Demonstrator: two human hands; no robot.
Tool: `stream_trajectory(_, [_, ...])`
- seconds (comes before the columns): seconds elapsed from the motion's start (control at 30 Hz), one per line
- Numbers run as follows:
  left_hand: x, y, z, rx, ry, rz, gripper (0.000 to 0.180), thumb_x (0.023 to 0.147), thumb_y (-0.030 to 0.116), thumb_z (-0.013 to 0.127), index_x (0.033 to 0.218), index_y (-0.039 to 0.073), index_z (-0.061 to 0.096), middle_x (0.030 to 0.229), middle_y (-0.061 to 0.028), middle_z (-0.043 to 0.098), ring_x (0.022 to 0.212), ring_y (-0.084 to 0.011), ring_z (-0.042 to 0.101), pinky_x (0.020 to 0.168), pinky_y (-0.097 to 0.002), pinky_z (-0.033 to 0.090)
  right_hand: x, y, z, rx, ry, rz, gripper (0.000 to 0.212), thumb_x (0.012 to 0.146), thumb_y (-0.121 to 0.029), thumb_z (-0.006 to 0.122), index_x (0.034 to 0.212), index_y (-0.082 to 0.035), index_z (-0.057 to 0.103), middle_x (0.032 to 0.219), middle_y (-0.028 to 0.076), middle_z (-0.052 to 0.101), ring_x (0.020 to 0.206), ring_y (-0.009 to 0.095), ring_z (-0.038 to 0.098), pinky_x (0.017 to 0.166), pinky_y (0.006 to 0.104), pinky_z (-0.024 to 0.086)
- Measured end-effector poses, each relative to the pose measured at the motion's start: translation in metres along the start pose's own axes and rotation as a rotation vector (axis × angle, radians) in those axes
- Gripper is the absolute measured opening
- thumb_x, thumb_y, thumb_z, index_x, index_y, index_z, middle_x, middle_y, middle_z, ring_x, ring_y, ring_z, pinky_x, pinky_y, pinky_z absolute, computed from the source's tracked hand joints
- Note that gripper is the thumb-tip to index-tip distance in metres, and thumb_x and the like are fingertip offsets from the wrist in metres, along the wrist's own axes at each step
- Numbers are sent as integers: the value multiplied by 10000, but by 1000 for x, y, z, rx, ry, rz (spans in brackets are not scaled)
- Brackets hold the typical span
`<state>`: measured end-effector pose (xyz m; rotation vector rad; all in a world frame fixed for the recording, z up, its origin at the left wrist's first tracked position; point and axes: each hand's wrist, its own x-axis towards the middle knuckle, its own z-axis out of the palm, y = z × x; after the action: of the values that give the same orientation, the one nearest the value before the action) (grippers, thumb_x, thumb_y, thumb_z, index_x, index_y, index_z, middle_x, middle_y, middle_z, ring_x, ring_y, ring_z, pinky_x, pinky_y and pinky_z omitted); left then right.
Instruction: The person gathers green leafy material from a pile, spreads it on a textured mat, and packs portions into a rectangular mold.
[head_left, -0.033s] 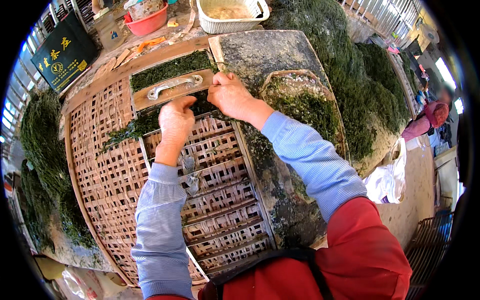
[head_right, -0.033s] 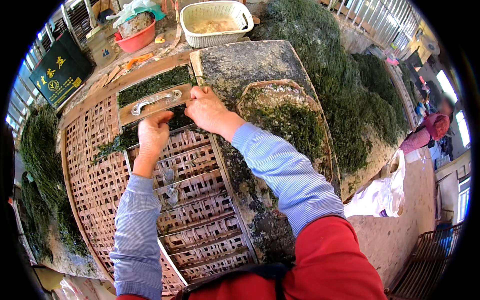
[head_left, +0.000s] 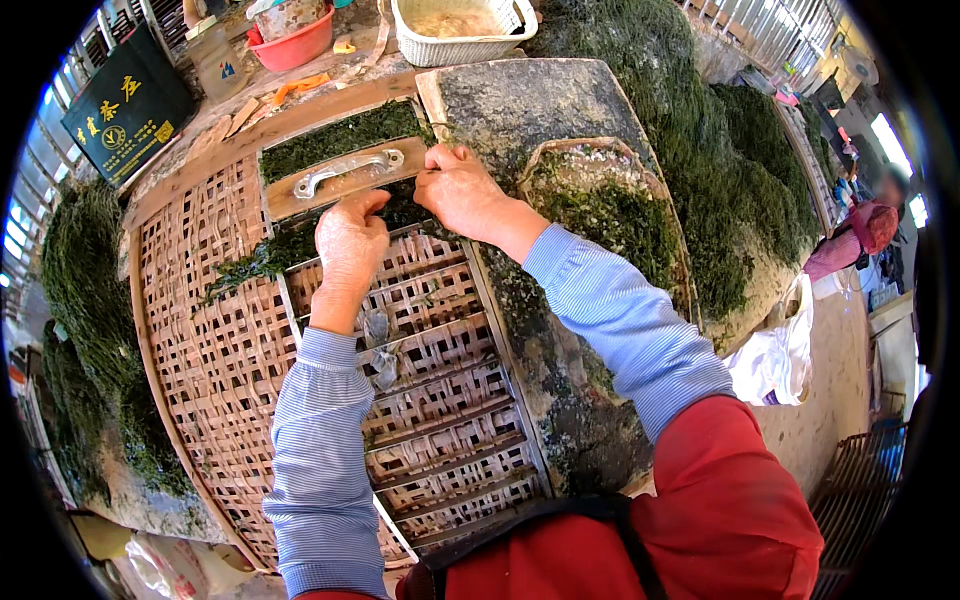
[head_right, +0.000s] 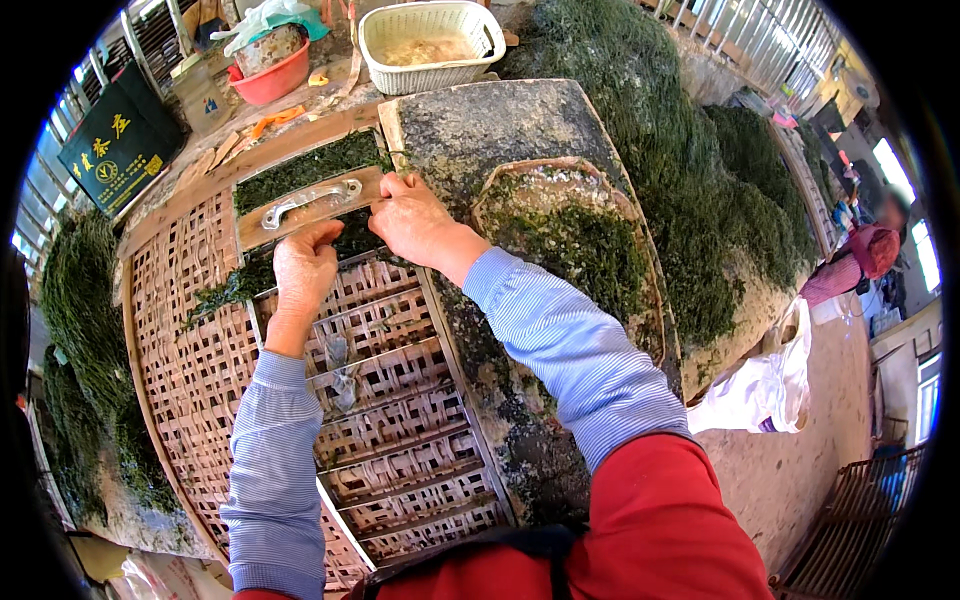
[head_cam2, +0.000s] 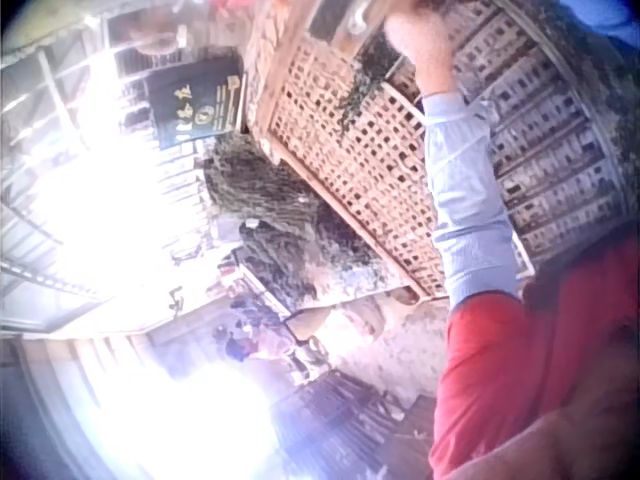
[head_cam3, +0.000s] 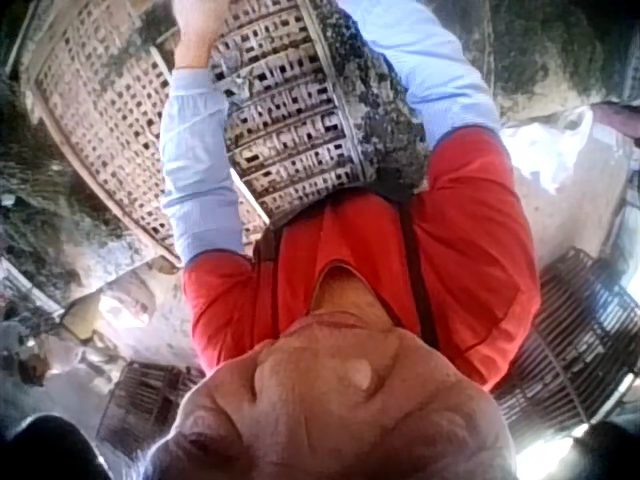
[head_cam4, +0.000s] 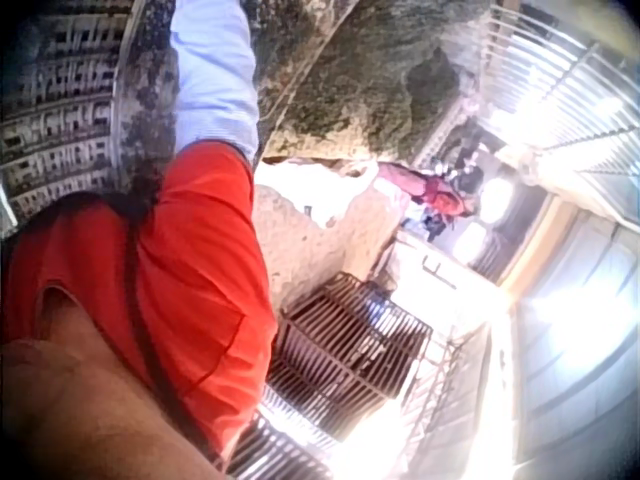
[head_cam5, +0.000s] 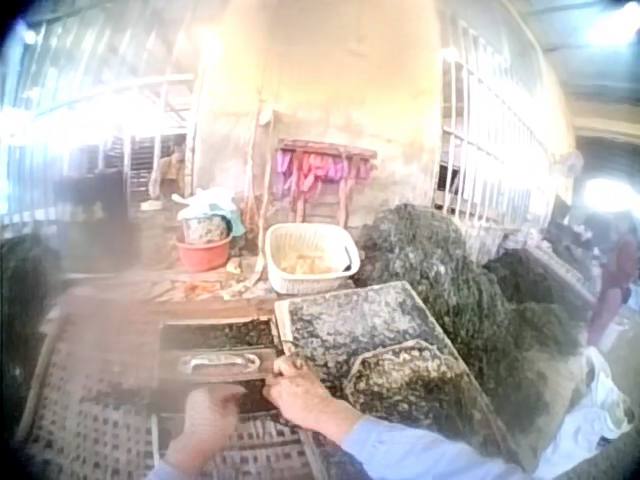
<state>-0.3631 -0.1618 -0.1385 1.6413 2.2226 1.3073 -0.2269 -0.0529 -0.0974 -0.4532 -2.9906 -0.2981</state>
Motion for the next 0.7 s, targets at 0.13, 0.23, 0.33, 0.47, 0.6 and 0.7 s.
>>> stream_trajectory(0.13, [-12, 25, 18, 351, -166, 242, 465, 682, -49, 551, 1130, 73, 565, 1117, -97, 582, 958, -279, 604, 828, -357, 503, -7, 33, 1, 665, 155, 33, 105, 815, -129, 611, 882, -90, 681, 1079, 30, 638, 969, 192, 582, 936, 320, 444])
stream_trajectory(0.23, [-15, 15, 22, 417, -164, 303, 497, 692, -44, 562, 1173, 75, 526, 1189, -89, 531, 988, -277, 589, 816, -360, 507, -60, 58, -22, 291, 189, 179, 182, 828, -222, 615, 970, -112, 643, 1004, 55, 641, 932, 171, 617, 865, 325, 503])
stream_trajectory(0.33, [-18, 19, 24, 627, -95, 504, 467, 705, 7, 602, 1157, 78, 507, 1112, -77, 535, 904, -262, 591, 749, -352, 520, -125, 55, -56, 120, -203, 540, 379, 780, -283, 661, 1087, -72, 594, 1003, 121, 580, 801, 193, 590, 580, 283, 532])
stream_trajectory(0.47, [-5, 34, 36, 700, -185, 464, 213, 744, 82, 609, 955, 99, 591, 958, -61, 562, 835, -251, 582, 677, -351, 520, -169, 35, -18, 124, -76, 320, 427, 724, -245, 714, 1113, -144, 568, 1090, 119, 550, 702, 175, 591, 575, 283, 545])
stream_trajectory(0.6, [17, 17, 24, 205, -197, 18, 127, 791, 182, 597, 862, 94, 653, 844, -86, 626, 764, -270, 608, 678, -318, 521, -178, 37, 8, 75, 150, 244, 266, 730, -139, 711, 977, -141, 612, 826, 45, 585, 622, 118, 574, 511, 244, 521])
stream_trajectory(0.7, [24, -1, 1, -569, 49, -410, 155, 767, 119, 596, 871, 28, 667, 758, -128, 660, 649, -206, 638, 586, -344, 513, -163, 55, 17, 712, 574, 453, 148, 780, -76, 665, 924, -106, 670, 701, 32, 621, 586, 127, 573, 475, 243, 472])
